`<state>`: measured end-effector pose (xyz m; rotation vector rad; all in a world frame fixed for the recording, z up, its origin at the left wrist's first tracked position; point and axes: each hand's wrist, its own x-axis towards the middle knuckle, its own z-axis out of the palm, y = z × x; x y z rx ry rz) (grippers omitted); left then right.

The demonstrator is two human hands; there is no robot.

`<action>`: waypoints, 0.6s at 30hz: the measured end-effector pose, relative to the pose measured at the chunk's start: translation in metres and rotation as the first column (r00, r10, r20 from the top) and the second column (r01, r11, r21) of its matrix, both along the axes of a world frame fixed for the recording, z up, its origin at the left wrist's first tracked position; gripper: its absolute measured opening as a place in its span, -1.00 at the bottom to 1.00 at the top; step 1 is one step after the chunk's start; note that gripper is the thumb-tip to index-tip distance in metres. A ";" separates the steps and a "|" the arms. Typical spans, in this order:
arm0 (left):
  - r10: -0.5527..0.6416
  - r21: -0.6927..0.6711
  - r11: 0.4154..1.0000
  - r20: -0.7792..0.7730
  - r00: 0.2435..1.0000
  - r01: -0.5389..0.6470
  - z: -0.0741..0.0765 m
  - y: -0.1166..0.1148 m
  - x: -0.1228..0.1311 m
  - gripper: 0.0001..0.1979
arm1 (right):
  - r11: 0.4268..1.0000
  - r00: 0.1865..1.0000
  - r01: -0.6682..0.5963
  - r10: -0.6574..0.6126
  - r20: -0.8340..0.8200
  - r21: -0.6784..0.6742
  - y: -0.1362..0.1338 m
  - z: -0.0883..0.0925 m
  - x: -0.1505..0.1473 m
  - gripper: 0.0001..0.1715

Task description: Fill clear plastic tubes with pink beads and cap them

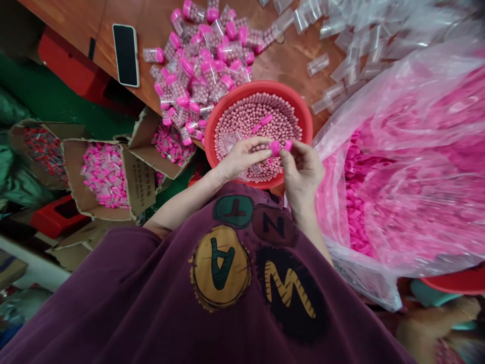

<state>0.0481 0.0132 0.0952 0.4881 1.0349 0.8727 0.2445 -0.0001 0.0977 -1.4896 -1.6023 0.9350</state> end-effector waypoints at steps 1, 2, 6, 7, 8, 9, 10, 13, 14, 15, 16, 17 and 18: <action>-0.006 0.016 1.000 -0.013 1.000 0.006 -0.001 -0.001 0.000 -0.65 | 0.999 0.997 -0.049 0.050 0.061 -0.018 -0.001 0.005 -0.001 -0.55; 0.001 0.025 1.000 -0.029 1.000 0.000 -0.001 -0.002 0.000 -0.66 | 0.994 0.987 -0.100 0.104 0.126 -0.035 -0.001 0.010 -0.003 -0.56; 0.073 -0.033 0.997 -0.096 0.993 -0.076 0.005 -0.005 0.011 -0.64 | 0.976 0.905 -0.214 0.216 0.367 -0.047 -0.002 0.019 -0.012 -0.24; 0.080 -0.059 0.994 -0.107 0.991 -0.087 0.007 -0.006 0.015 -0.64 | 0.976 0.885 -0.214 0.213 0.414 -0.044 -0.001 0.017 -0.015 -0.14; 0.088 -0.082 0.992 -0.115 0.989 -0.098 0.009 -0.006 0.018 -0.64 | 0.978 0.869 -0.204 0.202 0.452 -0.044 0.000 0.013 -0.017 -0.11; 0.093 -0.103 0.989 -0.119 0.988 -0.106 0.011 -0.006 0.021 -0.64 | 0.981 0.857 -0.188 0.188 0.480 -0.050 0.001 0.009 -0.019 -0.13; 0.100 -0.120 0.986 -0.121 0.988 -0.114 0.012 -0.007 0.024 -0.65 | 0.984 0.849 -0.170 0.177 0.498 -0.060 0.002 0.004 -0.021 -0.17; 0.121 -0.161 0.977 -0.118 0.986 -0.139 0.015 -0.008 0.028 -0.65 | 0.982 0.843 -0.155 0.186 0.505 -0.104 0.005 -0.011 -0.023 -0.29; 0.129 -0.173 0.974 -0.117 0.985 -0.148 0.015 -0.008 0.029 -0.65 | 0.980 0.843 -0.162 0.199 0.499 -0.116 0.006 -0.015 -0.022 -0.28; 0.139 -0.186 0.970 -0.118 0.983 -0.159 0.015 -0.008 0.029 -0.65 | 0.977 0.845 -0.172 0.214 0.491 -0.129 0.006 -0.019 -0.021 -0.28; 0.149 -0.200 0.965 -0.124 0.981 -0.172 0.015 -0.009 0.029 -0.66 | 0.974 0.847 -0.181 0.226 0.481 -0.138 0.006 -0.023 -0.020 -0.27; 0.160 -0.213 0.959 -0.134 0.978 -0.186 0.015 -0.009 0.029 -0.68 | 0.971 0.851 -0.189 0.235 0.470 -0.144 0.005 -0.027 -0.019 -0.26; 0.169 -0.224 0.954 -0.147 0.975 -0.199 0.014 -0.010 0.029 -0.69 | 0.970 0.855 -0.196 0.242 0.458 -0.147 0.005 -0.030 -0.017 -0.25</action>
